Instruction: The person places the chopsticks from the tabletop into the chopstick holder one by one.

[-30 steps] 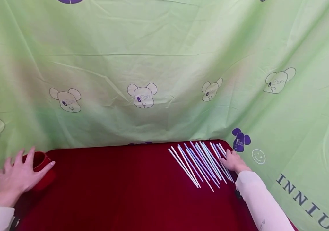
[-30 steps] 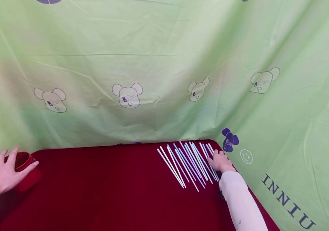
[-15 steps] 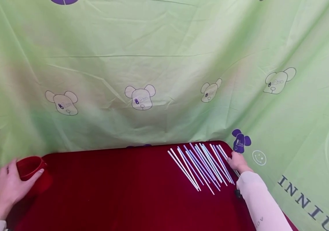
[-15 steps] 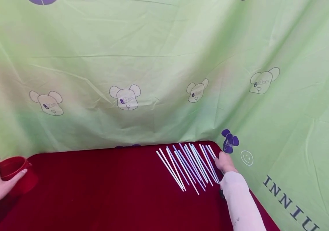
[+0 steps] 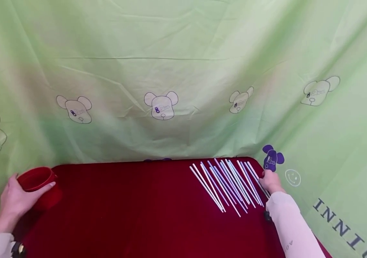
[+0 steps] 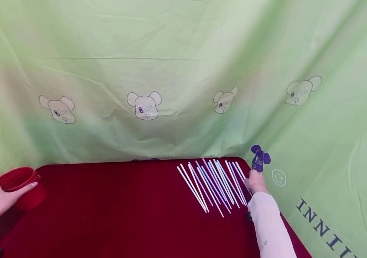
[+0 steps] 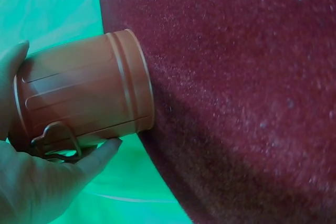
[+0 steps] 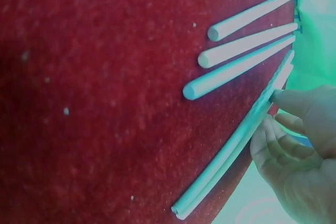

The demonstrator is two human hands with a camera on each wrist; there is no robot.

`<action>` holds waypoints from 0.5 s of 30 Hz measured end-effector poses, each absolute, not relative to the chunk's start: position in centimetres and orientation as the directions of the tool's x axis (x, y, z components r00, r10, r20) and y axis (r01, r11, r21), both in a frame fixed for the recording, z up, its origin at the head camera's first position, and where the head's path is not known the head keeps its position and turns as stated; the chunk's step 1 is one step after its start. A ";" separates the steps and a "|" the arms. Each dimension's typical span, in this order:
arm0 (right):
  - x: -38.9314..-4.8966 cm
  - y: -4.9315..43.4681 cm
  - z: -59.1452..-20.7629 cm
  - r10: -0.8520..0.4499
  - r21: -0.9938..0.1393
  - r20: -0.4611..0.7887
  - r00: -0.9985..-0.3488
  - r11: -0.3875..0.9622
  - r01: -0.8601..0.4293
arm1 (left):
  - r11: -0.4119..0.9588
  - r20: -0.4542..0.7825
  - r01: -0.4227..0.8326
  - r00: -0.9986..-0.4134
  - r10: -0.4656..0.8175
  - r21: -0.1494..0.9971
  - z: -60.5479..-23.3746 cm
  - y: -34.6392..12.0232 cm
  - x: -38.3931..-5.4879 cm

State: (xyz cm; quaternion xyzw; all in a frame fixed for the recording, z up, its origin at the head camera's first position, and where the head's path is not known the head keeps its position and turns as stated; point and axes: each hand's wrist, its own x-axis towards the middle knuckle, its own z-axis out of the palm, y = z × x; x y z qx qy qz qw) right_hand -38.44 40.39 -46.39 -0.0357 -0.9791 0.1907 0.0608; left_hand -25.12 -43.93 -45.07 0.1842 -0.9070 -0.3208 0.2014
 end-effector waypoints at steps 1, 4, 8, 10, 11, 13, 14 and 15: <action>-38.5 40.4 -46.5 0.091 -0.383 0.103 -0.991 0.923 0.044 | 0.722 0.240 -0.210 -0.851 -0.468 0.659 -45.1 -44.0 -25.1; -38.8 40.7 -46.9 0.072 -0.389 0.110 -0.991 0.921 0.023 | 0.708 0.216 -0.228 -0.851 -0.478 0.669 -45.0 -44.3 -25.0; -39.5 41.4 -47.4 0.015 -0.373 0.140 -0.990 0.927 -0.038 | 0.704 0.188 -0.240 -0.861 -0.472 0.668 -44.6 -44.3 -25.1; -39.7 41.7 -47.1 -0.017 -0.362 0.148 -0.989 0.929 -0.070 | 0.702 0.179 -0.235 -0.868 -0.462 0.672 -44.5 -44.2 -25.2; -39.7 41.7 -47.0 -0.034 -0.355 0.152 -0.988 0.931 -0.086 | 0.701 0.178 -0.231 -0.871 -0.458 0.675 -44.4 -44.1 -25.2; -39.5 41.7 -46.5 -0.062 -0.340 0.158 -0.985 0.934 -0.113 | 0.692 0.176 -0.218 -0.875 -0.451 0.688 -44.4 -44.0 -25.2; -39.5 41.7 -46.4 -0.072 -0.330 0.163 -0.984 0.936 -0.123 | 0.690 0.176 -0.215 -0.876 -0.449 0.691 -44.5 -44.0 -25.2; -39.5 41.7 -46.3 -0.077 -0.330 0.150 -0.986 0.936 -0.123 | 0.691 0.182 -0.210 -0.876 -0.447 0.692 -44.5 -44.0 -25.1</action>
